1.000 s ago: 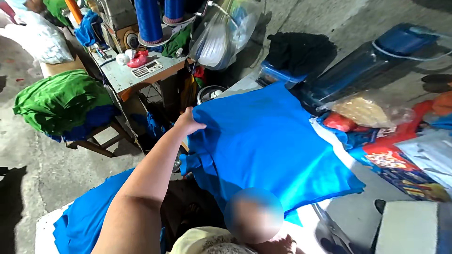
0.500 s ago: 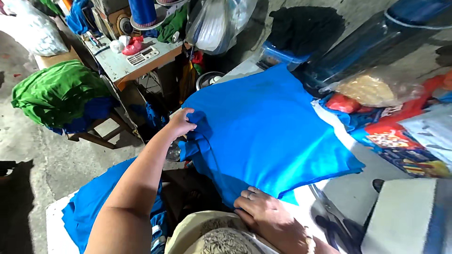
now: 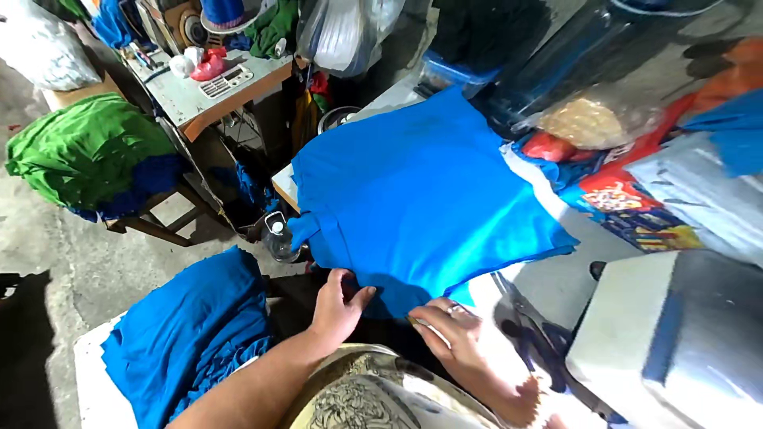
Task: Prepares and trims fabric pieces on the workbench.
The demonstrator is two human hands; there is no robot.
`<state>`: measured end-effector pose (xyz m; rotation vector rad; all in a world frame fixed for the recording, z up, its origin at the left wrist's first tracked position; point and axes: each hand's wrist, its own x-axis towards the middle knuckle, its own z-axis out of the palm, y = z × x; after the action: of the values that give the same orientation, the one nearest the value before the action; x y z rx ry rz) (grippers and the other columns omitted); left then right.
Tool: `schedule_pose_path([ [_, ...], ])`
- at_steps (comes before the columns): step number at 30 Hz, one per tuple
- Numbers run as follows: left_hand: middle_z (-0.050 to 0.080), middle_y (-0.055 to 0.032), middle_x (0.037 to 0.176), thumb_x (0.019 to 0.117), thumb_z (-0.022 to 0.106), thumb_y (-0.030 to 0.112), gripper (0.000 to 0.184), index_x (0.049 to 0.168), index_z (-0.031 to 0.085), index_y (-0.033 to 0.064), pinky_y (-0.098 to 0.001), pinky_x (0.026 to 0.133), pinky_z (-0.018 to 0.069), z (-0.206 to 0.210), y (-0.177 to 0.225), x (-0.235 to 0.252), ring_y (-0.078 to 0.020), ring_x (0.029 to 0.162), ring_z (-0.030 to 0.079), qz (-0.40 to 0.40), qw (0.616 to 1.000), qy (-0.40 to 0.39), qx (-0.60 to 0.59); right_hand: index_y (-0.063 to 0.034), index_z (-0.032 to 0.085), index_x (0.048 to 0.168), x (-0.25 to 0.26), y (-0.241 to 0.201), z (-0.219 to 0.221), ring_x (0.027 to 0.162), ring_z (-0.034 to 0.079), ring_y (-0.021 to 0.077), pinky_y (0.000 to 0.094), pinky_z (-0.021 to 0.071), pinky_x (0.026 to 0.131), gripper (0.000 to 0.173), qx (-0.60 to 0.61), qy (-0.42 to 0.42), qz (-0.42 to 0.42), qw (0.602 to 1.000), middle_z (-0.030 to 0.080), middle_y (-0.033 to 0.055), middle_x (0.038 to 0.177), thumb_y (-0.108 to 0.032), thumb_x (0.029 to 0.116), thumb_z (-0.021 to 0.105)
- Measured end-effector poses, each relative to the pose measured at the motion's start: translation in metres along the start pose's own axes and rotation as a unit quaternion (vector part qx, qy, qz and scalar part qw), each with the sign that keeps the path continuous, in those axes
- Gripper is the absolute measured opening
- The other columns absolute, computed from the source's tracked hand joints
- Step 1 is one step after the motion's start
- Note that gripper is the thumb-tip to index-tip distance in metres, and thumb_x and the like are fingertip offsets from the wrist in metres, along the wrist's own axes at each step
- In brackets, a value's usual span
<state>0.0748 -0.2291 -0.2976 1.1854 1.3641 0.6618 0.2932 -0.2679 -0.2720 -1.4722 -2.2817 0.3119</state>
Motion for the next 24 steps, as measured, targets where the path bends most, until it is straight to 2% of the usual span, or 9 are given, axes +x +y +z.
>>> schedule_pose_path([
  [2, 0.065, -0.0182, 0.11, 0.0976, 0.071, 0.023, 0.046, 0.131, 0.052, -0.0031, -0.042, 0.09, 0.054, 0.01, -0.003, -0.002, -0.0236, 0.099, 0.065, -0.03, 0.998, 0.025, -0.056, -0.0063, 0.078, 0.093, -0.014, -0.002, -0.002, 0.08, 0.073, 0.0298, 0.0459, 0.0608, 0.069, 0.026, -0.008, 0.015, 0.026, 1.0, 0.073, 0.0121, 0.087, -0.02, 0.0924, 0.056],
  [4, 0.065, -0.0154, 0.111, 0.0986, 0.069, 0.019, 0.032, 0.121, 0.06, -0.0028, -0.0384, 0.091, 0.0521, 0.014, -0.001, -0.003, -0.0204, 0.101, 0.063, -0.046, 0.994, 0.024, -0.093, -0.0019, 0.077, 0.094, -0.03, 0.004, -0.014, 0.089, 0.072, 0.0382, 0.0536, 0.0593, 0.075, 0.029, -0.07, 0.031, 0.065, 0.995, 0.073, 0.0175, 0.091, -0.019, 0.0935, 0.054],
  [6, 0.06, -0.0047, 0.089, 0.0983, 0.068, 0.014, 0.015, 0.104, 0.062, 0.0018, -0.0238, 0.068, 0.048, 0.018, 0.006, -0.004, -0.0086, 0.075, 0.057, -0.084, 0.984, 0.025, -0.155, 0.0039, 0.075, 0.099, -0.045, 0.018, -0.028, 0.096, 0.069, 0.0482, 0.0618, 0.0555, 0.081, 0.03, -0.143, 0.042, 0.112, 0.982, 0.07, 0.0258, 0.097, -0.016, 0.0949, 0.052],
  [8, 0.058, -0.0019, 0.079, 0.0997, 0.066, 0.01, 0.008, 0.099, 0.06, 0.004, -0.0191, 0.057, 0.0451, 0.019, 0.012, -0.007, -0.0061, 0.063, 0.053, -0.125, 0.967, 0.021, -0.222, 0.0079, 0.071, 0.109, -0.057, 0.024, -0.037, 0.105, 0.065, 0.0556, 0.0689, 0.0509, 0.085, 0.03, -0.193, 0.02, 0.185, 0.963, 0.067, 0.0337, 0.11, -0.01, 0.0951, 0.052],
  [10, 0.059, -0.0026, 0.082, 0.1005, 0.062, 0.006, 0.007, 0.096, 0.058, 0.0054, -0.022, 0.061, 0.0481, 0.018, 0.015, -0.01, -0.0084, 0.066, 0.056, -0.129, 0.956, 0.021, -0.264, 0.0081, 0.065, 0.128, -0.064, 0.018, -0.043, 0.116, 0.059, 0.0588, 0.0716, 0.0454, 0.095, 0.032, -0.204, -0.041, 0.267, 0.941, 0.06, 0.0389, 0.126, -0.003, 0.0995, 0.054],
  [12, 0.061, -0.0047, 0.083, 0.0997, 0.061, 0.001, 0.01, 0.093, 0.054, 0.0054, -0.0266, 0.066, 0.0536, 0.017, 0.017, -0.013, -0.0121, 0.07, 0.061, -0.128, 0.944, 0.023, -0.302, 0.0044, 0.059, 0.138, -0.065, 0.01, -0.04, 0.121, 0.057, 0.0592, 0.0689, 0.0459, 0.097, 0.038, -0.229, -0.086, 0.304, 0.921, 0.056, 0.0392, 0.134, -0.001, 0.101, 0.053],
  [14, 0.061, -0.0043, 0.081, 0.0985, 0.062, -0.001, 0.014, 0.092, 0.052, 0.0061, -0.0259, 0.064, 0.0541, 0.019, 0.018, -0.015, -0.0116, 0.066, 0.06, -0.135, 0.938, 0.024, -0.318, 0.0024, 0.058, 0.14, -0.069, 0.008, -0.033, 0.119, 0.057, 0.0603, 0.0672, 0.0495, 0.091, 0.044, -0.245, -0.101, 0.305, 0.915, 0.056, 0.0395, 0.133, 0.004, 0.0963, 0.055],
  [21, 0.066, -0.0064, 0.08, 0.1034, 0.057, 0.004, 0.005, 0.105, 0.057, -0.0003, -0.0236, 0.064, 0.0547, 0.008, 0.015, -0.027, -0.0114, 0.067, 0.066, -0.12, 0.969, -0.005, -0.218, 0.0047, 0.062, 0.134, -0.091, 0.018, -0.035, 0.116, 0.059, 0.0588, 0.071, 0.0463, 0.093, 0.038, -0.147, -0.028, 0.292, 0.945, 0.061, 0.0371, 0.124, 0.001, 0.0975, 0.053],
  [24, 0.066, -0.0075, 0.094, 0.1033, 0.057, 0.004, 0.009, 0.112, 0.056, 0.001, -0.0239, 0.068, 0.0513, 0.007, 0.006, -0.027, -0.0107, 0.076, 0.063, -0.122, 0.976, -0.001, -0.18, 0.0064, 0.066, 0.127, -0.104, 0.017, -0.034, 0.11, 0.061, 0.059, 0.0707, 0.0476, 0.087, 0.035, -0.165, 0.016, 0.244, 0.956, 0.065, 0.0353, 0.12, 0.0, 0.0959, 0.051],
])
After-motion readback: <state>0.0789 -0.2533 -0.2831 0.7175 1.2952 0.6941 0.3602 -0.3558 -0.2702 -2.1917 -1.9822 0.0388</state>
